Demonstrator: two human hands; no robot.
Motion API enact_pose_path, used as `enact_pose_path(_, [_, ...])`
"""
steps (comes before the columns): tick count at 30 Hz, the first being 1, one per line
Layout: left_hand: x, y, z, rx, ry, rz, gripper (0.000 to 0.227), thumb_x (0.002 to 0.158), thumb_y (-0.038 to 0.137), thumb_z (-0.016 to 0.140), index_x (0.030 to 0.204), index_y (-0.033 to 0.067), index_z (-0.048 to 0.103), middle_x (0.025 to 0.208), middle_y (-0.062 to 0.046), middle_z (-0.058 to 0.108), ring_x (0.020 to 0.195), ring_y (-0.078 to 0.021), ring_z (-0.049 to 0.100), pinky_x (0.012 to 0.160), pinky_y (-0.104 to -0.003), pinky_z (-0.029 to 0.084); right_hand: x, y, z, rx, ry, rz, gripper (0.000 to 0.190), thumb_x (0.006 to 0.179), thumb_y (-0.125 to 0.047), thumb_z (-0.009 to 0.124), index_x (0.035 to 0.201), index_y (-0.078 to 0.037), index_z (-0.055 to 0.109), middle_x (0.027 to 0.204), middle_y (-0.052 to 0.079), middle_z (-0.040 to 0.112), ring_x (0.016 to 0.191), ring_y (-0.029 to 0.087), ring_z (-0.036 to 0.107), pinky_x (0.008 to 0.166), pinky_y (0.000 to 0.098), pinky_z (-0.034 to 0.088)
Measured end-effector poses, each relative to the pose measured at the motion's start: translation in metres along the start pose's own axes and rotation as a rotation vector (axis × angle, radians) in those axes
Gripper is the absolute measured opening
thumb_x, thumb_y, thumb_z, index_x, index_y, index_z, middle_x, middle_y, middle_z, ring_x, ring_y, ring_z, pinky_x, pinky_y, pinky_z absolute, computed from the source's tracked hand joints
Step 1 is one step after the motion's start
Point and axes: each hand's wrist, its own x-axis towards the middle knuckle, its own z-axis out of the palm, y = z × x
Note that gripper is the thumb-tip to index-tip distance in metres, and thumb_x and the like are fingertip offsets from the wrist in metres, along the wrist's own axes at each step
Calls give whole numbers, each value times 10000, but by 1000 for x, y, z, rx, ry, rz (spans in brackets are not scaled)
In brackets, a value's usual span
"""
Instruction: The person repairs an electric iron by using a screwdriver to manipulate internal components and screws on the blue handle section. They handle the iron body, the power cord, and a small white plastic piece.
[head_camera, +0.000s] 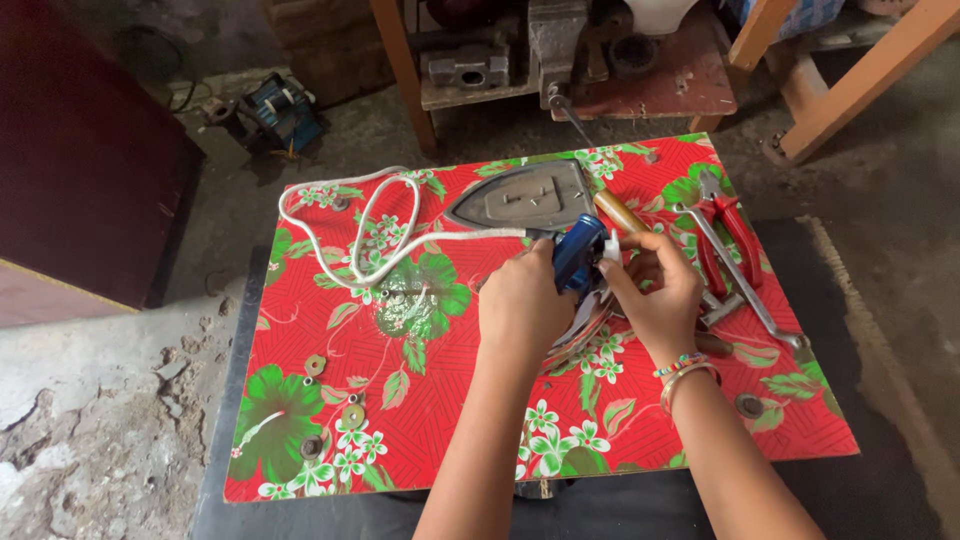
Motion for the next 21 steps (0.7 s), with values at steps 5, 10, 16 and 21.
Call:
enact_pose_path(5, [1, 5, -9, -84, -51, -77, 528, 668, 314, 855, 1129, 113, 694, 920, -187, 746, 855, -388, 727, 772, -483, 574, 0, 5, -1, 117, -26, 100, 309, 869, -64, 793, 1144, -22, 659, 946, -8, 716, 746, 25, 645, 644, 195, 519])
enact_pose_path(10, [-2, 4, -11, -106, 5, -48, 489, 712, 323, 836, 1127, 101, 702, 913, -204, 743, 843, -407, 723, 769, -488, 576, 0, 6, 0, 115, -39, 115, 317, 879, -69, 793, 1169, -14, 677, 952, -4, 718, 721, 21, 619, 615, 195, 492])
enact_pose_path(16, [-2, 2, -12, -158, 12, -84, 525, 723, 340, 819, 1158, 84, 672, 891, -209, 746, 848, -416, 718, 767, -503, 566, 1, 8, 1, 166, -61, 196, 366, 893, -83, 785, 1236, -8, 683, 833, -23, 667, 675, -5, 580, 570, 176, 457])
enact_pose_path(21, [0, -2, -13, -250, 9, -88, 546, 747, 397, 783, 1181, 82, 678, 919, -218, 750, 869, -405, 731, 789, -493, 570, 2, 13, -2, 242, -102, 301, 422, 870, -102, 768, 1273, -19, 676, 763, -58, 647, 594, -11, 525, 491, 177, 381])
